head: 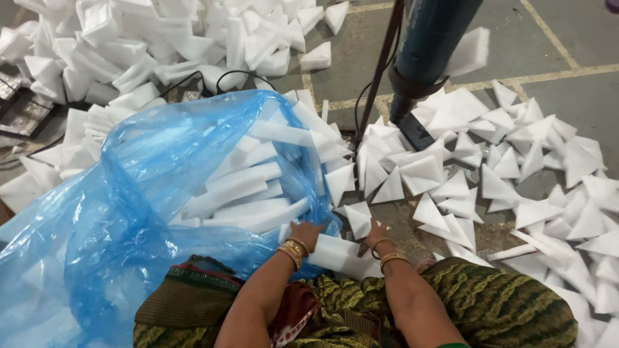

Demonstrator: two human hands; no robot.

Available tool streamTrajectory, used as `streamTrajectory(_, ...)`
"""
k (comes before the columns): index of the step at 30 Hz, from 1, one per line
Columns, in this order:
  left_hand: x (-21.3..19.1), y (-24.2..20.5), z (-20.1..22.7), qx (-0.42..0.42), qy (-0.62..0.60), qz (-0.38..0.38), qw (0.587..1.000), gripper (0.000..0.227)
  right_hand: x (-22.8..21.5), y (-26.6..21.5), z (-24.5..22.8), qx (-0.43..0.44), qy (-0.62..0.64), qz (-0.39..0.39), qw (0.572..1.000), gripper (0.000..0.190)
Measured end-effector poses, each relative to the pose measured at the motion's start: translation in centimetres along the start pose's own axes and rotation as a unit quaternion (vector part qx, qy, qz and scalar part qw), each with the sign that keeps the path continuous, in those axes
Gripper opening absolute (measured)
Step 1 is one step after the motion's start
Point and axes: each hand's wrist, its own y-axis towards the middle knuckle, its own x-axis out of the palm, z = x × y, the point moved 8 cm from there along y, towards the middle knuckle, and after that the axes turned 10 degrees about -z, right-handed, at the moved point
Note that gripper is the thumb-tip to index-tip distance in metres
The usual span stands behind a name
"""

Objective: The person sits on the floor and repeatedly picks up rectangular white foam blocks from a blue plastic bag. They place each block under a vertical cutting machine, which slices the foam into triangular pieces. The cut pieces fall onto the floor, accumulating in a pile.

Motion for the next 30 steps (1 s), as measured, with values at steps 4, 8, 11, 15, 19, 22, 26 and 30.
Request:
streamTrajectory(4,1.2,-0.1,-4.0,-0.057,0.027,0.003,0.998,0.047,1.1,-0.2,1.6,0.031,0.023,-0.025,0.999,0.096)
streamTrajectory(8,0.6,1.1,-6.4,-0.092,-0.026,0.005,0.995,0.035,-0.9,-1.8,1.3,0.048,0.038,-0.008,0.998,0.091)
streamTrajectory(11,-1.3,1.2,-7.8,-0.110,-0.068,0.056,0.990,0.028,-1.2,-2.2,1.3,0.039,0.049,-0.010,0.998,0.092)
streamTrajectory(15,-5.1,0.3,-10.3,-0.136,-0.152,0.105,0.973,0.033,-0.4,-2.6,0.5,0.023,0.008,-0.032,0.999,0.093)
streamTrajectory(19,-8.0,-1.0,-12.3,-0.140,-0.168,0.144,0.965,0.035,-0.2,-3.0,-0.5,0.001,-0.044,-0.041,0.998,0.095)
streamTrajectory(22,-10.0,-2.5,-13.6,-0.132,-0.190,0.157,0.960,0.041,0.5,-3.1,-1.6,-0.025,-0.088,-0.051,0.994,0.106)
streamTrajectory(26,-12.8,-5.1,-13.6,-0.064,-0.271,0.236,0.931,0.050,2.1,-3.2,-2.7,-0.075,-0.162,-0.077,0.981,0.080)
streamTrajectory(30,-14.4,-6.0,-12.0,0.031,-0.416,0.279,0.865,0.063,2.4,-2.9,-2.8,-0.059,-0.145,-0.099,0.983,0.064)
